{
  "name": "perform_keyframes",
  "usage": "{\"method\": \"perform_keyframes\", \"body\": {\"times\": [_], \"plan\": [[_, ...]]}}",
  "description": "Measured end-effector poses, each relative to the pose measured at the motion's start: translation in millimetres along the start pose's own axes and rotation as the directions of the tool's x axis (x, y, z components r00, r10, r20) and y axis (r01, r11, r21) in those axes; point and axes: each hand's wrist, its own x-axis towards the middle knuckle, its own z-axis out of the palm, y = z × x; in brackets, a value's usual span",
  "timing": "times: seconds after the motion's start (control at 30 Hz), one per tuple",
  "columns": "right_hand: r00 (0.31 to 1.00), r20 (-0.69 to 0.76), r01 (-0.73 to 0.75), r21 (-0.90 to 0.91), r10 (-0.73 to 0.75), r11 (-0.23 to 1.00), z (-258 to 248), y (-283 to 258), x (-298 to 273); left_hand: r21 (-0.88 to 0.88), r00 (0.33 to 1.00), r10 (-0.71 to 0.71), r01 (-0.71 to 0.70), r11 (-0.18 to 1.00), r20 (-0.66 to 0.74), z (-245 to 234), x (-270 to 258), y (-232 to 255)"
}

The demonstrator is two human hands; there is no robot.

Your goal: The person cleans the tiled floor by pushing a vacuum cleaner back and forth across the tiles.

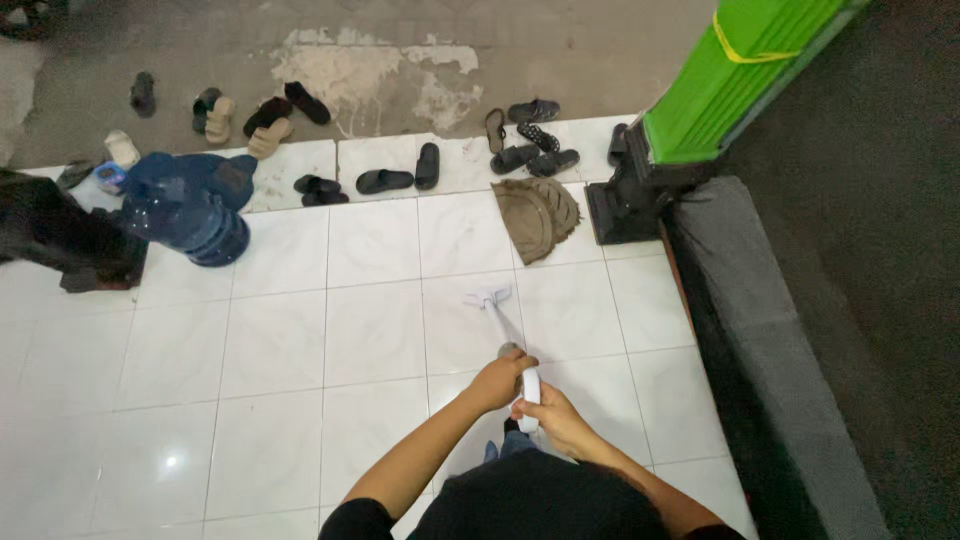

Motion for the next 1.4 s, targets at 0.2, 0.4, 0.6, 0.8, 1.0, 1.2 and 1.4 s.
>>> {"method": "perform_keyframes", "body": {"times": [0.2,0.4,0.6,0.8,1.0,1.2,1.4], "plan": [[0.999,-0.018,0.035,0.011,-0.034,0.999,-16,-15,59,-0.046,0.998,-0.056,0.055,0.997,-0.021,-14,53,-27],[0.999,0.042,0.032,-0.064,-0.029,0.997,-32,-40,99,0.018,1.0,0.01,-0.01,1.0,0.001,-35,91,-51],[0.996,0.059,0.065,0.011,-0.066,0.998,-41,-41,182,0.005,0.999,0.012,-0.012,1.0,0.049,-73,141,-99],[0.994,-0.095,-0.061,0.011,0.062,0.998,-20,-89,276,0.008,0.995,-0.056,0.056,0.998,0.087,-129,207,-156],[0.994,-0.109,-0.013,0.087,0.023,0.996,4,-135,353,0.047,0.998,-0.029,0.026,0.999,0.061,-182,262,-201],[0.994,-0.062,-0.083,0.086,0.088,0.993,10,-165,367,0.032,0.981,-0.047,0.042,0.999,0.189,-223,276,-199],[0.996,-0.081,-0.015,0.08,0.022,0.997,9,-149,372,0.083,0.993,-0.01,0.001,0.997,0.117,-210,276,-209]]}}
